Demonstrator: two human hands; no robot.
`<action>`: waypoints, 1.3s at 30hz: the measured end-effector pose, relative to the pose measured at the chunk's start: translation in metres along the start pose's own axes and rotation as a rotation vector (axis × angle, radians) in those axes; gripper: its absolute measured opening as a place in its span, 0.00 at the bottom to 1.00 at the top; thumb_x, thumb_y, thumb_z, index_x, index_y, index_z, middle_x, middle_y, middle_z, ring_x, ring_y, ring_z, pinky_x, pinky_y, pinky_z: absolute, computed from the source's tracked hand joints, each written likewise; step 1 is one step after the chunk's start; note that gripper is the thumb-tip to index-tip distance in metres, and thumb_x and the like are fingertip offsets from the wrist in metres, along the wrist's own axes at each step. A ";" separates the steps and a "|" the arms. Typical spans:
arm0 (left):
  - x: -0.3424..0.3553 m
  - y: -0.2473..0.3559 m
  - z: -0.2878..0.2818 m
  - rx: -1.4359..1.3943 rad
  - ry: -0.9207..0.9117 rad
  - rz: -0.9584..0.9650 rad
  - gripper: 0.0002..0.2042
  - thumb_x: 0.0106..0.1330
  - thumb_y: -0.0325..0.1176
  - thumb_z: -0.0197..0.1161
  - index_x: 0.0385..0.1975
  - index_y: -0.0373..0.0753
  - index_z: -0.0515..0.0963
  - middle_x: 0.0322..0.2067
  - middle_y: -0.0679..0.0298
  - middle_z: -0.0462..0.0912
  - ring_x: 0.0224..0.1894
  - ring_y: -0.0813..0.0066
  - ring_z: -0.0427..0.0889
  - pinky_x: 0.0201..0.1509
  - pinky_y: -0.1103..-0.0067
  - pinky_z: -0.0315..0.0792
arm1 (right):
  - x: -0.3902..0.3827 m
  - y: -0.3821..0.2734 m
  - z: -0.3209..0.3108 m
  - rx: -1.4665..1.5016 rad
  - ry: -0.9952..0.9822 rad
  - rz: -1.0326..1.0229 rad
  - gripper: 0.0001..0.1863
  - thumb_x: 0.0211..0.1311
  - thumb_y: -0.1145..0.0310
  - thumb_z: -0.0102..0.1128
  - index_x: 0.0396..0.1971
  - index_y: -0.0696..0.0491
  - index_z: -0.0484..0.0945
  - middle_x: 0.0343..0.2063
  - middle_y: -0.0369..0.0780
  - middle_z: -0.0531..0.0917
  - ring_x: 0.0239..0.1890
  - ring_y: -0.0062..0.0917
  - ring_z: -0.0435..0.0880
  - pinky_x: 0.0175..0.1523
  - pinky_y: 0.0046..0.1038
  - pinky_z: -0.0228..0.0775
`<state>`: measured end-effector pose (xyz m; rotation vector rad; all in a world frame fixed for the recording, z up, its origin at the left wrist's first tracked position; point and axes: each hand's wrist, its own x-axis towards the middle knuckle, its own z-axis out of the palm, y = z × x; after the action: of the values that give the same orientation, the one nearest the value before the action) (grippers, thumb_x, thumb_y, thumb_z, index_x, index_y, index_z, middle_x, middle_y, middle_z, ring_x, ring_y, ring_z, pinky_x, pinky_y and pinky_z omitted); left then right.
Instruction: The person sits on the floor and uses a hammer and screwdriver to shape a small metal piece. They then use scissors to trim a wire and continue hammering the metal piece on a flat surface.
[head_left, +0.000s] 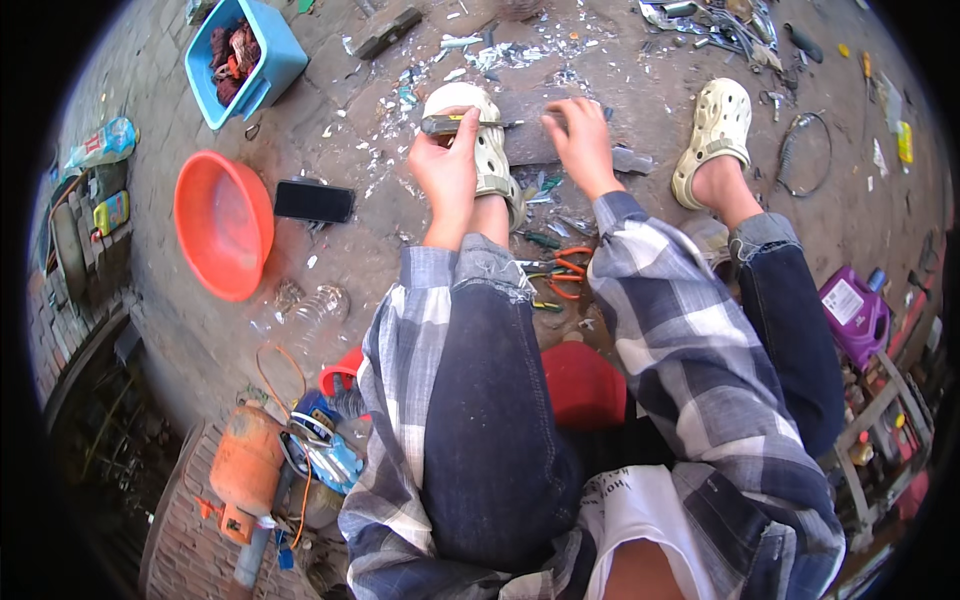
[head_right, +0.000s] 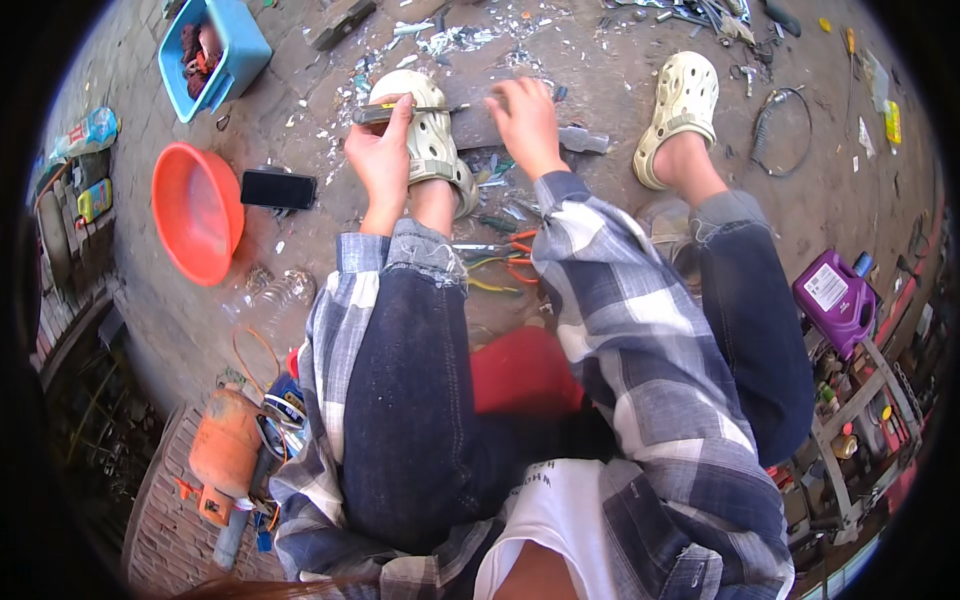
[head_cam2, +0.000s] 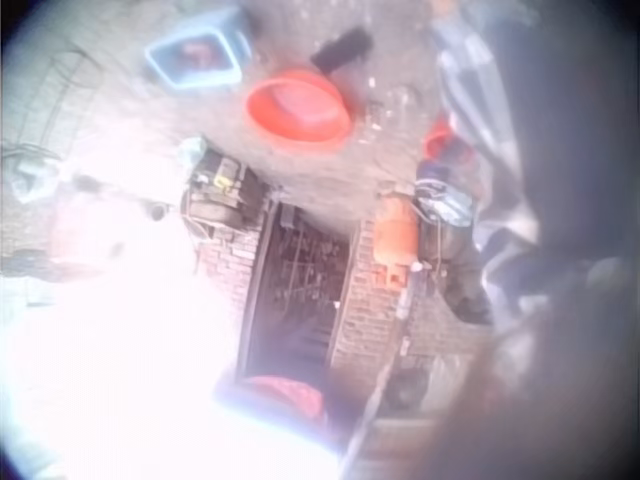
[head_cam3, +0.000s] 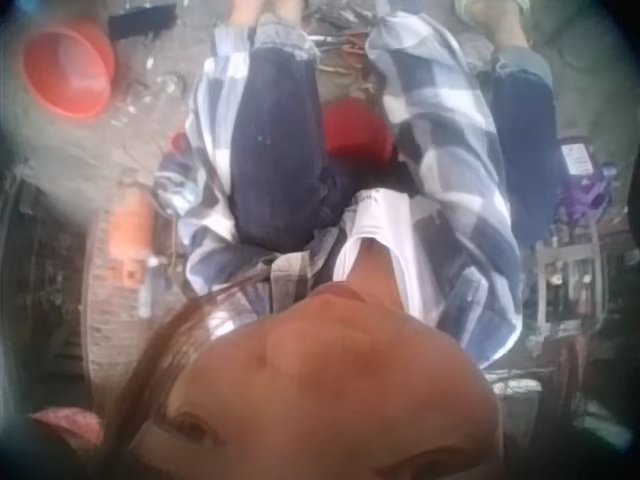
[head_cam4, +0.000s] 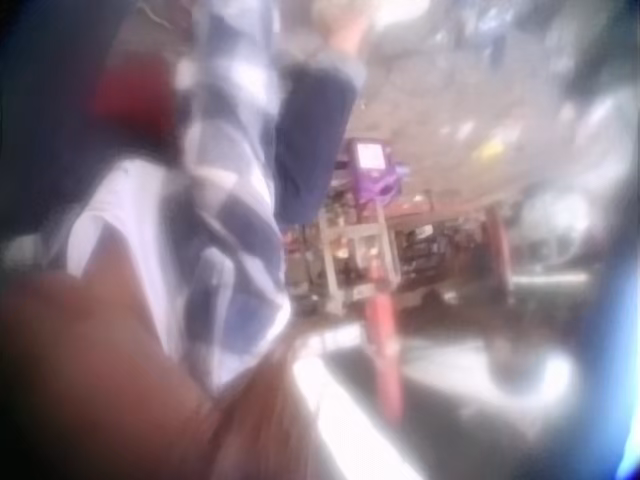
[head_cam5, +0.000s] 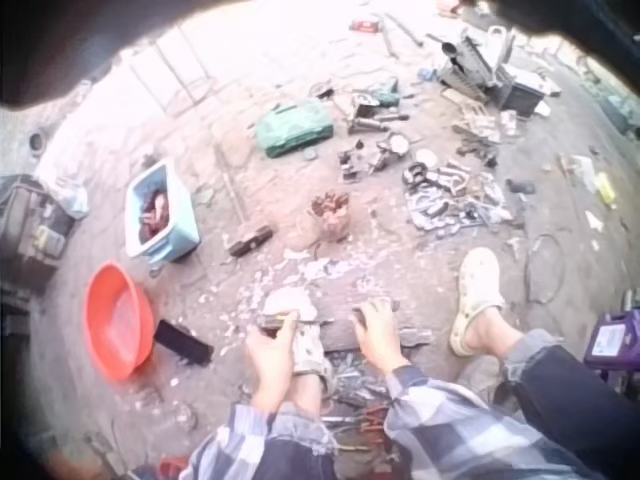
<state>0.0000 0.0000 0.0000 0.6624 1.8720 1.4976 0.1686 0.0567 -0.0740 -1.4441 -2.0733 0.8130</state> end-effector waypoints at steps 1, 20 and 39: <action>0.002 0.000 0.002 0.006 -0.004 0.007 0.07 0.59 0.28 0.69 0.34 0.33 0.82 0.29 0.65 0.84 0.32 0.83 0.79 0.37 0.84 0.72 | -0.011 0.004 -0.005 -0.001 0.094 0.092 0.11 0.53 0.66 0.66 0.35 0.53 0.79 0.35 0.43 0.80 0.44 0.37 0.75 0.52 0.38 0.65; 0.012 -0.023 0.008 -0.119 0.011 -0.141 0.09 0.63 0.28 0.66 0.37 0.29 0.79 0.34 0.60 0.83 0.36 0.77 0.82 0.41 0.83 0.78 | -0.156 0.082 -0.021 0.746 -0.224 1.105 0.19 0.53 0.59 0.65 0.39 0.57 0.75 0.22 0.39 0.78 0.24 0.30 0.78 0.33 0.31 0.72; 0.020 -0.063 -0.001 -0.121 0.089 0.003 0.09 0.60 0.30 0.67 0.35 0.30 0.80 0.32 0.60 0.85 0.35 0.74 0.82 0.41 0.79 0.74 | -0.049 -0.190 -0.124 0.664 -0.472 0.382 0.22 0.72 0.53 0.45 0.29 0.57 0.72 0.12 0.33 0.72 0.12 0.16 0.70 0.18 0.22 0.62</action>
<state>-0.0132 0.0001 -0.0643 0.5501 1.8296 1.6519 0.1436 -0.0161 0.1449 -1.3446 -1.5577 1.9316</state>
